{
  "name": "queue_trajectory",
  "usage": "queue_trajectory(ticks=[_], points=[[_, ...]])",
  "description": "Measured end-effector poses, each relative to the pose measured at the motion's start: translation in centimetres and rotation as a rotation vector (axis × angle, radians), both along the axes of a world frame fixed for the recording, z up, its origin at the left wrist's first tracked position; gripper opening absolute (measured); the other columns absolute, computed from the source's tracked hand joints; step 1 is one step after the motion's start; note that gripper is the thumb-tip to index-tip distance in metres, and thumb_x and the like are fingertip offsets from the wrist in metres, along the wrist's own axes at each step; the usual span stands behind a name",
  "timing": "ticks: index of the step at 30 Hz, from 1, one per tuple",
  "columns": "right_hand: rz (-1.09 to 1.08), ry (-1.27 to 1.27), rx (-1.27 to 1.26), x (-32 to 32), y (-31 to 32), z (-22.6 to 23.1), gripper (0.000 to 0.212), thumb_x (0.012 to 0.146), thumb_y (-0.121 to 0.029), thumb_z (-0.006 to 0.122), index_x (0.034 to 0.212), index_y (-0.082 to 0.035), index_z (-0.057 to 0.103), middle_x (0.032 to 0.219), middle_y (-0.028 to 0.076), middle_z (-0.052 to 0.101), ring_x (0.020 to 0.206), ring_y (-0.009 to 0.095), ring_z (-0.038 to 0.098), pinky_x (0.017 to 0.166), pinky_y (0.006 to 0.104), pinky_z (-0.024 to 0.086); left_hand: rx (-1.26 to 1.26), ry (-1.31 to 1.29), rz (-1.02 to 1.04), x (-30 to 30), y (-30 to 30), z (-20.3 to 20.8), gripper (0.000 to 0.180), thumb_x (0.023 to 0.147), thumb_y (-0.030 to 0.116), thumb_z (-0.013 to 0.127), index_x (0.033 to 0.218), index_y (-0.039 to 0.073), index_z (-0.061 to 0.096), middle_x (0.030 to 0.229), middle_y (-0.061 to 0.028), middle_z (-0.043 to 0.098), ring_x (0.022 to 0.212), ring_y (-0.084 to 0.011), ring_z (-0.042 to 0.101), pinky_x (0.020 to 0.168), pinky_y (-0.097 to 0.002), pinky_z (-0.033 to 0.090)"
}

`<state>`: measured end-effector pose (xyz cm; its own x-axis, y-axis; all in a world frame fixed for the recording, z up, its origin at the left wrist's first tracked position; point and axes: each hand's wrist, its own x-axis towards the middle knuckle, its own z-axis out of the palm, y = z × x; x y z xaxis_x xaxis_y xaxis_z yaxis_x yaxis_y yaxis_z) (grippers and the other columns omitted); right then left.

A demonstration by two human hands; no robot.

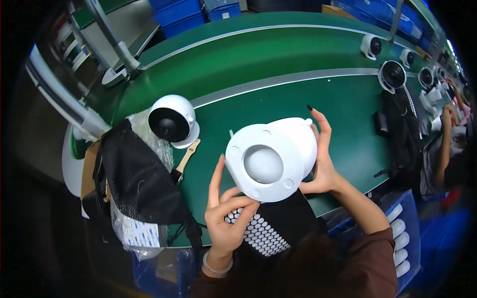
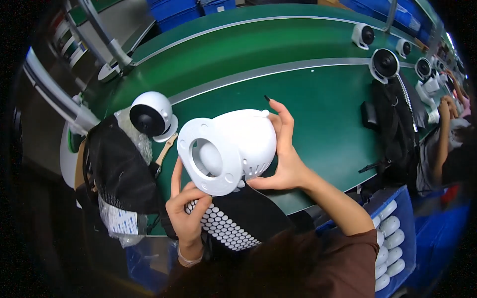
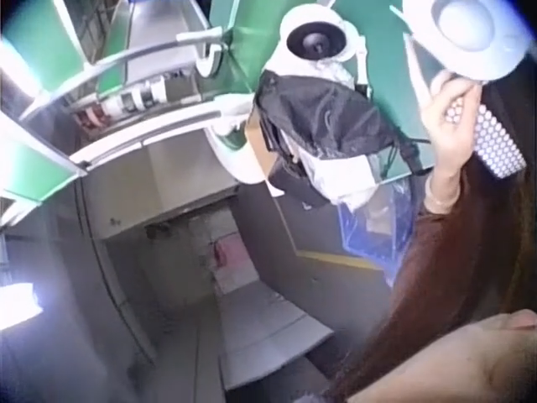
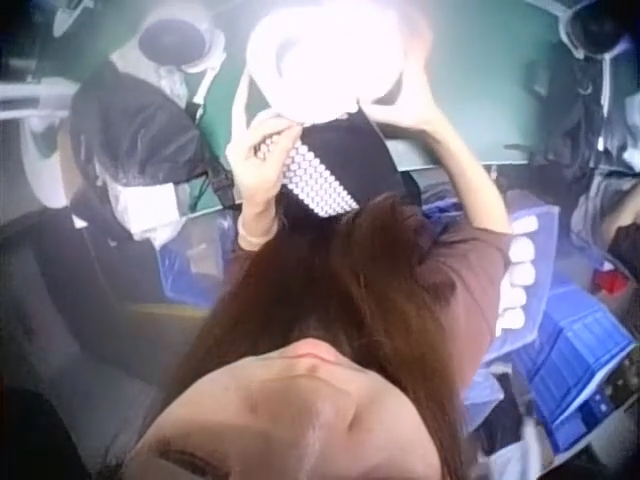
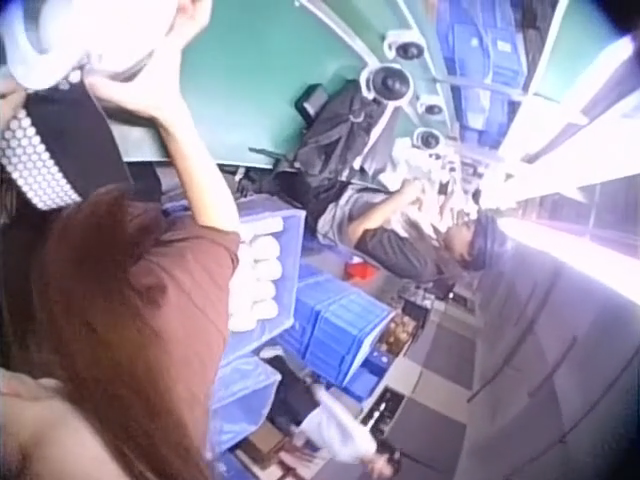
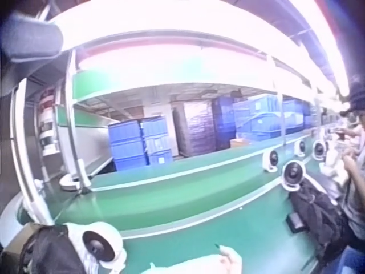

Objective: Applying anti-slip adhesive pads to the bottom of security camera mounts on an electronics assembly line.

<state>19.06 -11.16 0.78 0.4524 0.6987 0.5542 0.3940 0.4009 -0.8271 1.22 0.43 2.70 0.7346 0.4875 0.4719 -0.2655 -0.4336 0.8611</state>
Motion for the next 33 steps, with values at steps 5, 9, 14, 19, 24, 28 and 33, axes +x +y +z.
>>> queue_trajectory(ticks=[5,9,14,19,24,28,33], points=[[0.109,-0.169,-0.153,2.2,0.4,-0.6,0.127,0.05,-0.019,0.08,0.13,-0.013,-0.018,0.13,0.023,0.025,0.117,0.029,0.035,0.098,0.0402,0.026,0.176,0.007,-0.001,1.1,-0.3,-0.1,0.013,0.06,-0.005,0.066,0.07,0.003,0.066,0.128,-0.0259,0.027,0.073,-0.0166,0.061,0.066,-0.0235,0.047],[0.38,0.032,-0.243,6.0,0.8,2.7,0.124,0.048,-0.018,0.08,0.134,-0.012,-0.01,0.121,0.021,0.043,0.115,0.028,0.04,0.098,0.0404,0.027,0.417,0.142,0.007,0.7,-0.7,-0.6,0.015,0.062,-0.004,0.067,0.075,0.004,0.066,0.114,-0.0189,0.043,0.076,-0.0168,0.059,0.065,-0.0232,0.046],[0.572,0.118,-0.207,8.1,2.2,2.9,0.099,0.065,-0.009,0.066,0.135,-0.012,-0.004,0.122,0.02,0.042,0.113,0.027,0.042,0.098,0.0369,0.026,0.195,0.084,-0.14,1.9,-2.3,-0.9,0.016,0.065,-0.005,0.065,0.078,0.003,0.066,0.097,-0.0129,0.049,0.075,-0.0176,0.059,0.066,-0.0247,0.047],[0.581,0.129,0.059,5.4,2.0,1.8,0.099,0.062,-0.009,0.06,0.134,-0.01,-0.008,0.12,0.02,0.043,0.114,0.027,0.04,0.099,0.0361,0.025,0.199,0.1,-0.178,2.2,-2.5,0.7,0.017,0.065,-0.005,0.065,0.081,0.001,0.065,0.09,-0.0132,0.057,0.074,-0.0175,0.061,0.064,-0.0237,0.047],[0.42,-0.126,-0.003,3.2,1.1,1.3,0.099,0.059,-0.008,0.056,0.133,-0.004,-0.009,0.127,0.022,0.032,0.118,0.029,0.035,0.1,0.0369,0.023,0.274,0.151,-0.151,1.5,-1.8,1.6,0.015,0.066,-0.004,0.063,0.079,0.001,0.066,0.075,-0.0135,0.062,0.073,-0.0172,0.061,0.065,-0.0247,0.046],[0.102,-0.204,-0.003,1.1,0.6,-0.2,0.09,0.064,-0.005,0.057,0.131,-0.002,-0.002,0.131,0.023,0.026,0.121,0.032,0.031,0.1,0.0388,0.022,0.146,0.171,-0.138,1.8,-0.4,2.6,0.012,0.065,-0.004,0.063,0.075,0.001,0.066,0.086,-0.0129,0.059,0.078,-0.0186,0.058,0.068,-0.0268,0.045],[0.146,0.089,-0.065,1.3,-0.9,1.6,0.08,0.069,-0.01,0.062,0.131,-0.007,0.012,0.127,0.018,0.037,0.122,0.028,0.03,0.099,0.0383,0.025,0.188,0.087,-0.06,1.3,-1.7,0.9,0.011,0.067,-0.001,0.064,0.077,0.002,0.066,0.087,-0.0134,0.06,0.08,-0.0194,0.059,0.068,-0.0261,0.046]])
